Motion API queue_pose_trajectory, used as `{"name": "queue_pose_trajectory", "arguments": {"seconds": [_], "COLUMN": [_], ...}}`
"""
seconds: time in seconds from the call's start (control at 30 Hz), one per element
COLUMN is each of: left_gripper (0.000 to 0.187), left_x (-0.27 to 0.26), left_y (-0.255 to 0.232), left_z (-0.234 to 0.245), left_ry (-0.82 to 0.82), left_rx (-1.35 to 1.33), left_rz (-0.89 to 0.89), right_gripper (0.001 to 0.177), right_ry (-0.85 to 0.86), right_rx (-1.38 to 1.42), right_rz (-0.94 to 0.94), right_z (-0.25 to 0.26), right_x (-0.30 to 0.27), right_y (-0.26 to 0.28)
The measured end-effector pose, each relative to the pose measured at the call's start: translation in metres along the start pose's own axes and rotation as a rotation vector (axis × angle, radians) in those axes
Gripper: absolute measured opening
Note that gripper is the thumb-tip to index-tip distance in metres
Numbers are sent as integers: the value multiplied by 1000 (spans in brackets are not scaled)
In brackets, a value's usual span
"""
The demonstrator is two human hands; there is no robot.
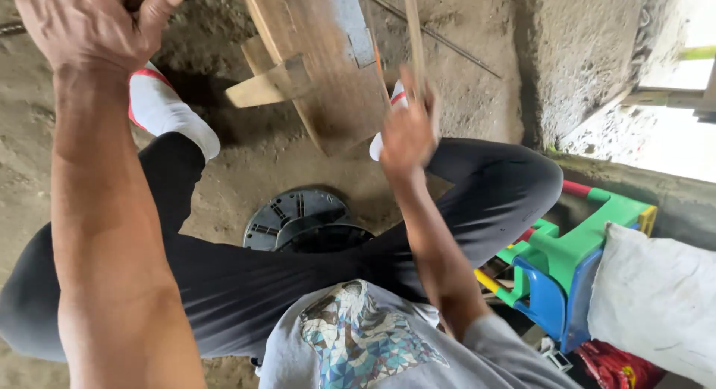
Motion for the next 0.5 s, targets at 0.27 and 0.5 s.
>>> {"name": "queue_pose_trajectory", "arguments": {"seconds": [0.27, 0.5], "left_gripper": [103, 107], "left_x": [0, -13], "left_y": [7, 8], "left_z": [-22, -24], "left_ry": [260, 236], "left_rx": [83, 153], "left_rz": [89, 172], "right_gripper": [38, 40], "right_ry": [37, 151], "right_rx": [-676, -229], "right_rz": [-120, -156], "right_z": [3, 10], "right_x": [-2, -36], "right_y": [31, 17]}}
Point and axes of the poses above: each hand's wrist, its own x-axis towards the middle knuckle, its own z-axis out of the back of the hand, y = z × x, the point moved 5 cm from there along x, towards the middle knuckle, and after that the axes turned 12 degrees about y, right-handed, at the moved point
